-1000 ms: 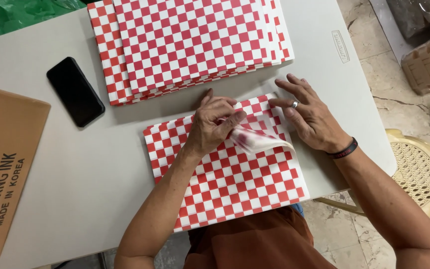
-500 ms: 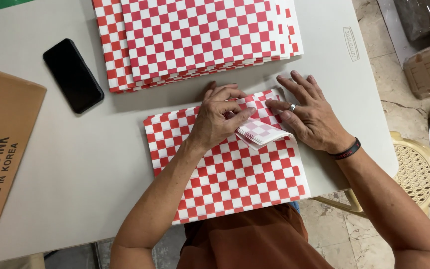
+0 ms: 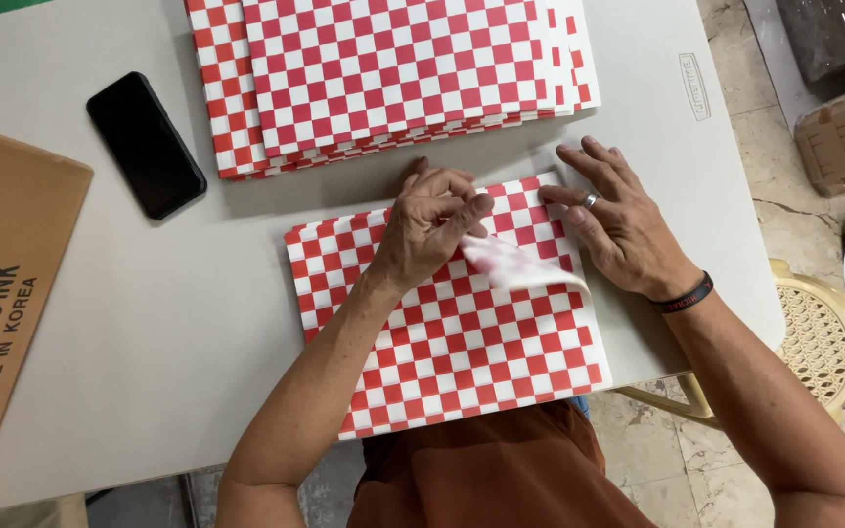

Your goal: Folding stacks of red and white checkered paper sheets into a specific shape for food packaging.

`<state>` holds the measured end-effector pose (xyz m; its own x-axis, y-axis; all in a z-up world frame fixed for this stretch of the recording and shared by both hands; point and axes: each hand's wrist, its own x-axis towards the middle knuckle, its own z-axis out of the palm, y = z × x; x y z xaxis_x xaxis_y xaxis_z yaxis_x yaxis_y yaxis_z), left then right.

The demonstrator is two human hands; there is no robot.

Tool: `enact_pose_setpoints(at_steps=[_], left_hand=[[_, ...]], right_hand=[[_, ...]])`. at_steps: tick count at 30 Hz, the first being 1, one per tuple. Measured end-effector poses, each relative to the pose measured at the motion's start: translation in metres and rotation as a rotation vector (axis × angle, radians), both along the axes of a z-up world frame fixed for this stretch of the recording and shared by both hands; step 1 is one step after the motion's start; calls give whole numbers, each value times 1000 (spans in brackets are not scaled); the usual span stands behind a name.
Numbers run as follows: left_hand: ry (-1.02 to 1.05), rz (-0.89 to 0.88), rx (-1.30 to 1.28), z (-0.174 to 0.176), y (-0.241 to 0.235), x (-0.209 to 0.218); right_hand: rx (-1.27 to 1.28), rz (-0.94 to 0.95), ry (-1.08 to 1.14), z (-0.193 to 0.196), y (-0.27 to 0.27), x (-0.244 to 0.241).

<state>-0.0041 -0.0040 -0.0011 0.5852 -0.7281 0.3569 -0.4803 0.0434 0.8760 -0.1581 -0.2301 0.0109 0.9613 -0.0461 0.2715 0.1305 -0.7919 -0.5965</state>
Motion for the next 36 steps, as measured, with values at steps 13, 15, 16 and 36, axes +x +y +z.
enact_pose_setpoints(at_steps=[13, 15, 16, 36], left_hand=[[-105, 24, 74, -1, 0, -1], [53, 58, 42, -3, 2, -1], [52, 59, 42, 1, 1, 0], [6, 63, 36, 4, 0, -2]], right_hand=[[-29, 34, 10, 0, -2, 0], [74, 1, -28, -4, -6, 1], [74, 2, -28, -3, -6, 1], [46, 17, -19, -5, -7, -1]])
